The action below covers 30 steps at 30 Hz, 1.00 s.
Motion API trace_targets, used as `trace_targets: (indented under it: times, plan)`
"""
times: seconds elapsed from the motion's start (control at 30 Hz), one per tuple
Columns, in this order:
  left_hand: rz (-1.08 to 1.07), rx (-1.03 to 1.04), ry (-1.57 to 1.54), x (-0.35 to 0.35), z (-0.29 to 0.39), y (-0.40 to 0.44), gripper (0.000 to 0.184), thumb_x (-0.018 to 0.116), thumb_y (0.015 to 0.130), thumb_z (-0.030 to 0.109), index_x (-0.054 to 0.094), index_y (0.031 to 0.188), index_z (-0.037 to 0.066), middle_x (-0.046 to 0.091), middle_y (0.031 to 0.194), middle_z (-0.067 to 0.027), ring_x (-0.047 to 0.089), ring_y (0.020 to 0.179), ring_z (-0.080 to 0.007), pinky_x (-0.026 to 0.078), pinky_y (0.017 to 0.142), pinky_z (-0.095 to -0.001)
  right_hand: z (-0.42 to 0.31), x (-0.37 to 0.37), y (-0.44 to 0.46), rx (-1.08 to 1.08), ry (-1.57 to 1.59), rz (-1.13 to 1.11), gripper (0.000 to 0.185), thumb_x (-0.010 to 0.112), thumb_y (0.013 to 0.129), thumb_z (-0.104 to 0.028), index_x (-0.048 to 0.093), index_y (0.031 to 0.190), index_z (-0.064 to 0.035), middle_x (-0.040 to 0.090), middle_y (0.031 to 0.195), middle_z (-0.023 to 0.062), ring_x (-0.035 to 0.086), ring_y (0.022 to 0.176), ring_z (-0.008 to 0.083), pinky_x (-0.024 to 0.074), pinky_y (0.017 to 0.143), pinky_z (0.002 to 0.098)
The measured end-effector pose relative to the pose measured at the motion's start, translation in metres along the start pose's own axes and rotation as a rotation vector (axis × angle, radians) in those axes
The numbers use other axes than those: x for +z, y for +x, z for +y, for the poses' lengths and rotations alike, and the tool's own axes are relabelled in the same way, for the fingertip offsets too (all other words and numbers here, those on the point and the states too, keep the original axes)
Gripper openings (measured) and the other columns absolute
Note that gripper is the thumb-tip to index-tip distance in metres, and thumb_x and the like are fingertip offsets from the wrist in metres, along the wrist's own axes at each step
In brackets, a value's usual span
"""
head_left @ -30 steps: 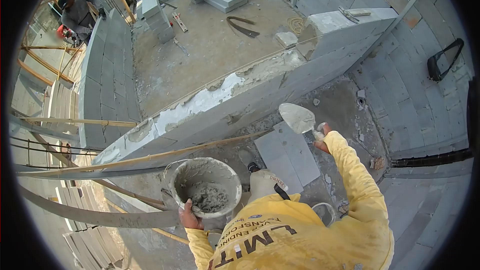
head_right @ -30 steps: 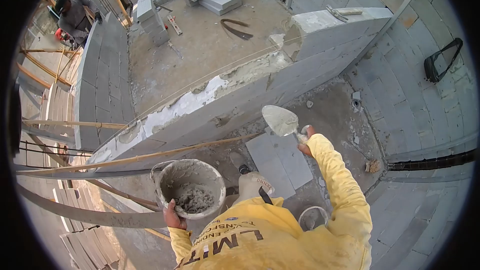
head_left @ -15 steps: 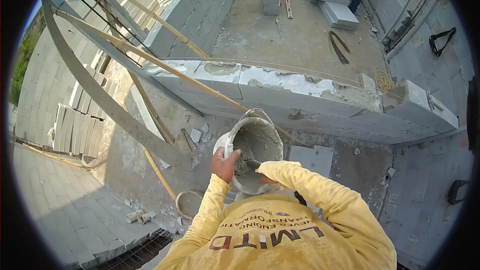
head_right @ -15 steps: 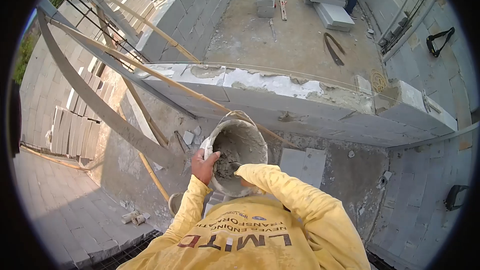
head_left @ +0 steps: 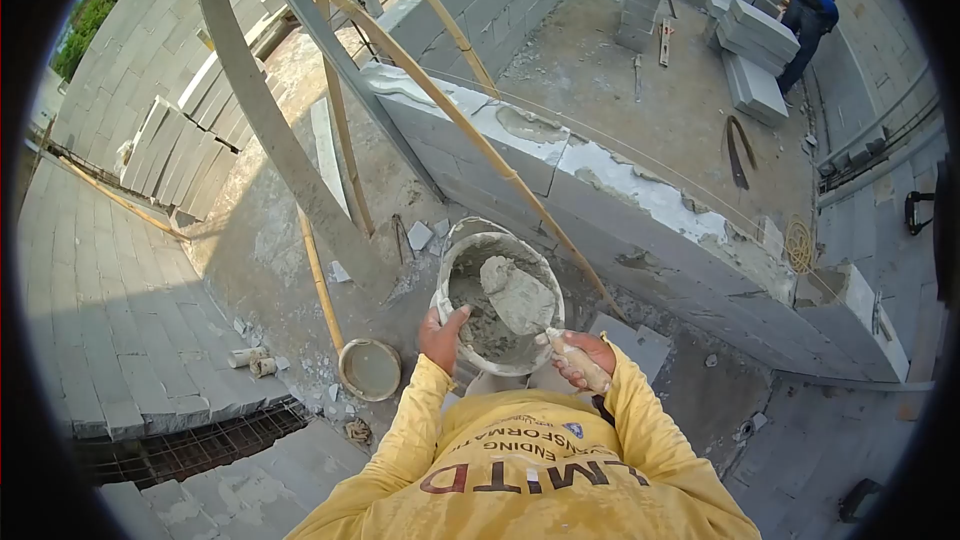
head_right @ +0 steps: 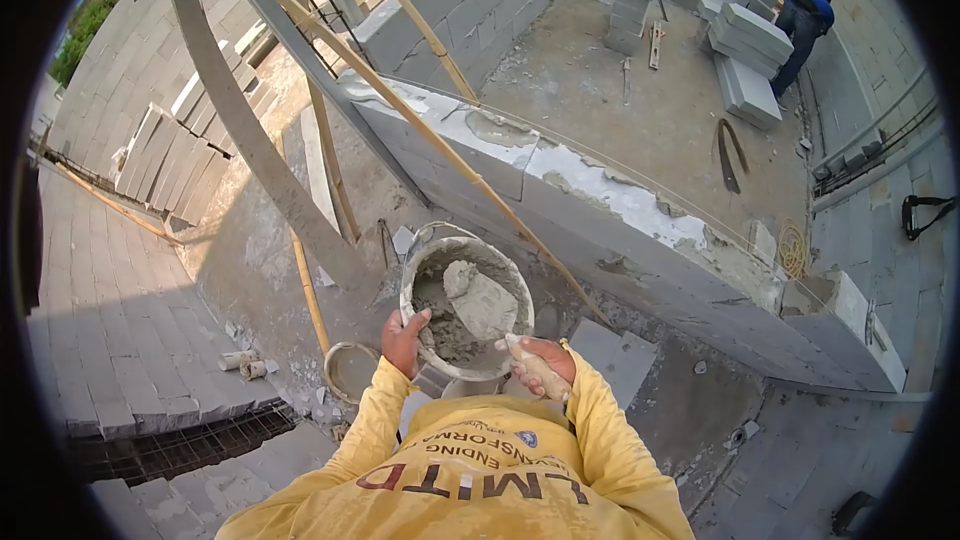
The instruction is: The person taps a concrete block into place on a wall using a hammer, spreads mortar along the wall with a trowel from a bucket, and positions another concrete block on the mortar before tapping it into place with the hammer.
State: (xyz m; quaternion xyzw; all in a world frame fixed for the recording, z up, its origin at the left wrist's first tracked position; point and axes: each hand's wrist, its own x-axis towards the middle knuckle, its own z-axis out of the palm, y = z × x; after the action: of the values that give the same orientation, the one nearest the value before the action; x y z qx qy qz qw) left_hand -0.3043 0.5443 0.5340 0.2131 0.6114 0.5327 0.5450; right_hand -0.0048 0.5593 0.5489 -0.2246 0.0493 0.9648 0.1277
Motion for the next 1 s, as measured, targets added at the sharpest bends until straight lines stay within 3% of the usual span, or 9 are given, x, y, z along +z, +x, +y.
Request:
trace_targets:
  times: [0.13,0.23,0.27,0.3,0.33,0.43,0.53,0.83,1.0]
  plan:
    - [0.056,-0.066,-0.128,-0.014,-0.004,-0.005,0.027,0.067,0.089,0.011,0.058,0.113,0.002,0.065,0.101,-0.0052,0.062,0.089,-0.0155,0.052,0.082,-0.0327,-0.034,0.049,-0.03,-0.35,-0.649,0.301,0.041,0.059,0.097,-0.031,0.054,0.131,-0.0082,0.059,0.08,0.0051,0.059,0.057,0.0153,0.05,0.052,0.0298]
    - [0.097,-0.089,-0.144,-0.025,-0.005,-0.009,0.028,0.068,0.089,0.011,0.058,0.114,0.001,0.066,0.101,-0.0059,0.063,0.088,-0.016,0.052,0.081,-0.0331,-0.077,0.08,-0.026,-0.483,-1.459,0.89,0.047,0.068,0.086,-0.035,0.058,0.117,-0.0019,0.065,0.08,0.0097,0.064,0.062,0.0184,0.052,0.064,0.0347]
    - [0.109,-0.093,-0.109,-0.032,-0.01,-0.008,0.029,0.068,0.088,0.01,0.058,0.114,0.001,0.066,0.102,-0.0067,0.064,0.088,-0.0165,0.053,0.081,-0.0335,-0.095,0.077,-0.016,-0.425,-1.478,1.042,0.05,0.068,0.084,-0.036,0.058,0.118,-0.0006,0.067,0.086,0.0163,0.068,0.073,0.0279,0.053,0.071,0.0398]
    - [0.129,-0.089,-0.086,-0.038,-0.015,-0.008,0.029,0.068,0.088,0.009,0.058,0.114,0.001,0.066,0.102,-0.0068,0.064,0.088,-0.0167,0.053,0.081,-0.0335,-0.112,0.058,-0.004,-0.658,-1.862,1.172,0.051,0.067,0.083,-0.036,0.059,0.118,0.0004,0.067,0.099,0.0231,0.066,0.095,0.0381,0.0518,0.082,0.0463]
    - [0.15,-0.086,-0.063,-0.044,-0.019,-0.009,0.029,0.068,0.088,0.009,0.058,0.114,0.0,0.066,0.102,-0.0069,0.064,0.089,-0.0168,0.053,0.081,-0.0335,-0.137,0.045,0.008,-0.68,-1.953,1.17,0.052,0.066,0.084,-0.033,0.056,0.125,-0.003,0.06,0.121,0.0265,0.058,0.111,0.0431,0.0486,0.091,0.0507]
    - [0.212,-0.099,-0.089,-0.05,-0.02,-0.021,0.029,0.068,0.087,0.008,0.058,0.114,0.0,0.066,0.101,-0.0072,0.063,0.088,-0.0162,0.052,0.08,-0.0327,-0.189,-0.022,0.06,-0.989,-2.22,1.3,0.055,0.064,0.086,-0.03,0.049,0.135,-0.0088,0.052,0.129,0.0246,0.059,0.109,0.0433,0.0504,0.088,0.0512]
    - [0.273,-0.108,-0.147,-0.049,-0.01,-0.034,0.029,0.068,0.087,0.008,0.058,0.113,0.0,0.066,0.1,-0.0073,0.063,0.088,-0.0163,0.052,0.078,-0.0331,-0.189,0.038,0.085,-0.595,-2.044,1.379,0.058,0.062,0.089,-0.028,0.041,0.142,-0.0149,0.048,0.128,0.0222,0.06,0.103,0.0451,0.0514,0.084,0.0522]
    - [0.266,-0.176,-0.299,-0.053,-0.022,-0.037,0.031,0.063,0.09,0.007,0.053,0.119,0.004,0.066,0.105,-0.0092,0.067,0.093,-0.024,0.057,0.08,-0.0398,-0.184,-0.035,0.096,-0.71,-2.127,1.532,0.029,0.05,0.099,-0.026,0.049,0.127,-0.0192,0.049,0.107,0.019,0.062,0.086,0.043,0.0514,0.072,0.0536]
    - [0.237,-0.179,-0.305,-0.039,-0.014,-0.031,0.029,0.067,0.087,0.008,0.057,0.114,0.002,0.065,0.101,-0.0059,0.064,0.09,-0.0176,0.053,0.08,-0.0335,-0.168,-0.034,0.069,-0.705,-2.091,1.576,0.026,0.051,0.099,-0.028,0.05,0.121,-0.0145,0.052,0.107,0.0202,0.062,0.085,0.0443,0.0508,0.076,0.0527]
